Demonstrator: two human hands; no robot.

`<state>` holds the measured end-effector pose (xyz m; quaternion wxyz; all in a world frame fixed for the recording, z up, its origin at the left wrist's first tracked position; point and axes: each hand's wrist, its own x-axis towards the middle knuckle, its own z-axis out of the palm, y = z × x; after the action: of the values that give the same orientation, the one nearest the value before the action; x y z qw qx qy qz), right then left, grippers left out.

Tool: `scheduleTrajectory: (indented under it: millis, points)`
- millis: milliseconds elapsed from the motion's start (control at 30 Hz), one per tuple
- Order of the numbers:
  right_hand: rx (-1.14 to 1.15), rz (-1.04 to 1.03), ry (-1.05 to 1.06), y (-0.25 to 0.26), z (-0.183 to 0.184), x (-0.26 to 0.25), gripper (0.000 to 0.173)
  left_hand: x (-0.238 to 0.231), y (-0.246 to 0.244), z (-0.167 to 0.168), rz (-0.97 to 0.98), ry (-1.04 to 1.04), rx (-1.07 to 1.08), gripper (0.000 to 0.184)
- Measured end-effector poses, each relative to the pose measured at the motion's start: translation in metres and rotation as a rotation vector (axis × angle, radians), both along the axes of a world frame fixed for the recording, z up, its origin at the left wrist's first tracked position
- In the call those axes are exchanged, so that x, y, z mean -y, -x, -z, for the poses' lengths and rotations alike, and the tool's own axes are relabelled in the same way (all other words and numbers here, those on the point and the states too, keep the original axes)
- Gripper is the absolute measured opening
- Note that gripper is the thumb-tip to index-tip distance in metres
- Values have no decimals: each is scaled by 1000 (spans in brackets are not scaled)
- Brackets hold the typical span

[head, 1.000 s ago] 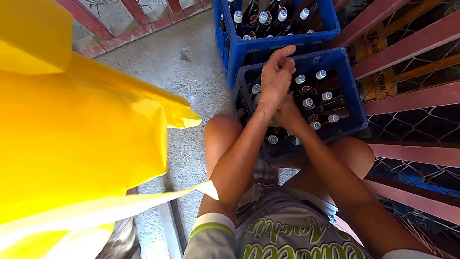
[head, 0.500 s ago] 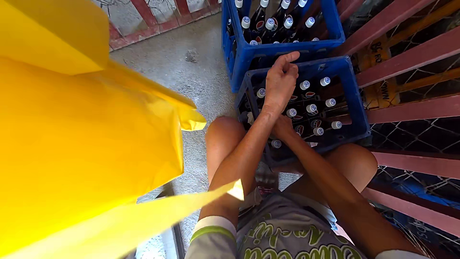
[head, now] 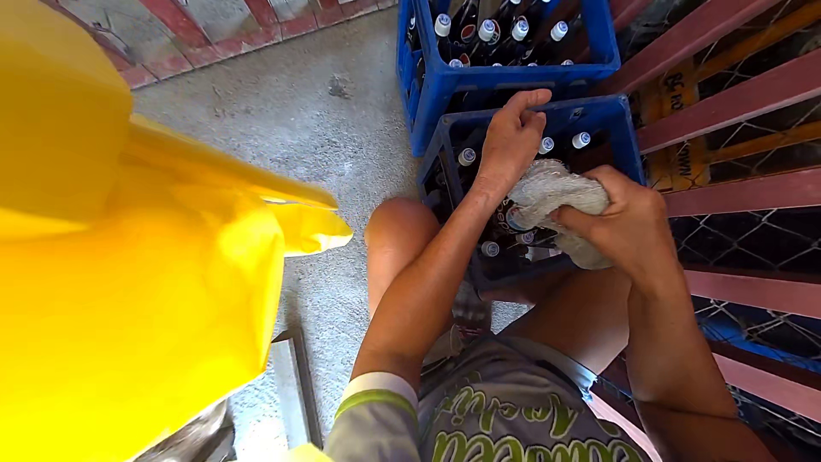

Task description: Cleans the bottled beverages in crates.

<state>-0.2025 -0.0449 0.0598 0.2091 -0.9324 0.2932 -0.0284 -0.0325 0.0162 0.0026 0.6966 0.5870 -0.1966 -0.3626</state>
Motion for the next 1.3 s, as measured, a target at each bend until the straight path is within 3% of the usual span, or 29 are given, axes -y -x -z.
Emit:
scheduleTrajectory:
  millis: [367, 567, 667, 767, 833, 900, 967, 1033, 1067, 1133, 1200, 1233, 1300]
  points:
    - [-46, 117, 24, 13, 6, 2, 42, -3, 2, -1, 127, -72, 34, 34]
    - [-83, 149, 48, 11, 8, 3, 42, 11, 24, 17, 255, -90, 55, 33]
    - [185, 199, 54, 19, 31, 2, 41, 15, 49, 21, 251, -23, -82, 41]
    - [738, 430, -317, 23, 69, 1, 32, 11, 69, 23, 203, 82, -160, 48]
    - [1017, 594, -645, 19, 87, -3, 39, 10, 78, 27, 200, 160, -17, 49]
    - [1104, 669, -764, 18, 108, -4, 40, 12, 87, 35, 235, 157, 208, 59]
    - [992, 688, -775, 21, 128, -4, 34, 11, 93, 40, 235, 139, 393, 74]
    - [741, 670, -763, 26, 143, -1, 20, 11, 96, 42, 191, 156, 462, 83]
    - [583, 681, -800, 27, 145, 2, 18, 11, 96, 42, 163, 171, 496, 83]
    - [272, 734, -973, 20, 127, 11, 27, 9, 98, 37, 111, 203, 599, 63]
    - [381, 672, -1044, 31, 126, 25, 27, 7, 103, 33, 38, 260, 737, 35]
    - [485, 551, -1048, 45, 133, 36, 27, 6, 107, 32, 10, 300, 808, 28]
    - [527, 483, -1061, 50, 102, 43, 32, 4, 111, 29, -6, 396, 870, 29]
